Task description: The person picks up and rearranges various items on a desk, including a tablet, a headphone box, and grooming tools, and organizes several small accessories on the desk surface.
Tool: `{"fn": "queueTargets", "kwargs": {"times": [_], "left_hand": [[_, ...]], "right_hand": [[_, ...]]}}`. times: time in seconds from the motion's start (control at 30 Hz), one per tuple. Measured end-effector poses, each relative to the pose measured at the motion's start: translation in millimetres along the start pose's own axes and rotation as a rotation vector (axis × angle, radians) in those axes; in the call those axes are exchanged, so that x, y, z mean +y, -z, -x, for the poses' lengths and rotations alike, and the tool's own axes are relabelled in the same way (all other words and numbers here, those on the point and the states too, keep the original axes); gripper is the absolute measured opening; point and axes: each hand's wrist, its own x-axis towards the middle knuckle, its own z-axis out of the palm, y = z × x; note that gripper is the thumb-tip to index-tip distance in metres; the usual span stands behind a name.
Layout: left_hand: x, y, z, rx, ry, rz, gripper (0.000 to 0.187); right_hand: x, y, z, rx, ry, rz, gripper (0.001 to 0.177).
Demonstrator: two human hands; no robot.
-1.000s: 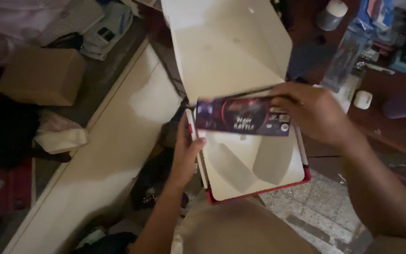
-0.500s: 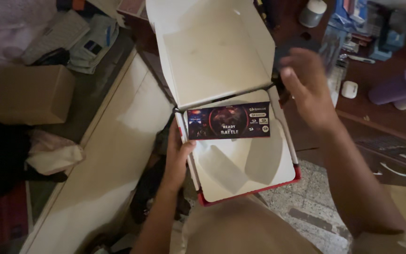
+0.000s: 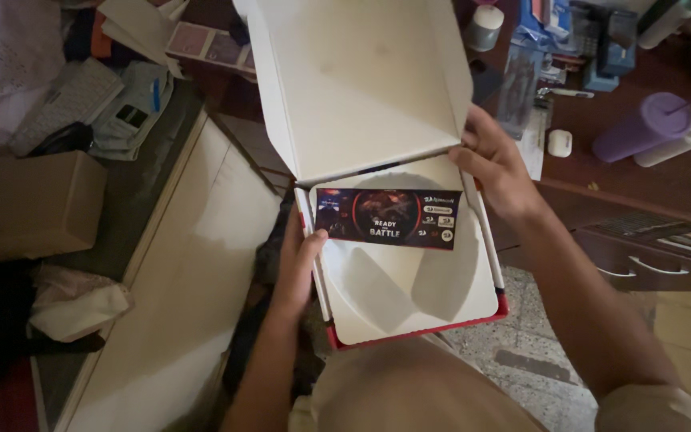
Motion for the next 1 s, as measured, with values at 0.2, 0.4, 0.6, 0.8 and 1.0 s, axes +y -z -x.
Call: {"fn": "queueTargets", "kwargs": {"times": [0.2,0.4,0.6,0.8,1.0], "left_hand": [[10,-4,-4,-0.034,0.153,-0.040,0.071],[-15,8,4,-0.081,0.350,-0.047,0.072],[-33,5,-4,-0.001,0.245,-0.273,0.076],[-54,7,-30,-0.096,0.064,-0.037,0.039],[-81,5,-16,-0.084,0.191,0.232,0.045]], "right_hand": [[40,26,15,0.155,-0.097,-0.009,0.038],[102,55,35,0.322,-0.295,0.355,0.024],[150,58,48,0.485,-0.431,-0.220,0.035],[169,57,62,0.357,-0.290,0.025,0.035],[155,58,100,0.087,-0.143,0.030,0.072]]}}
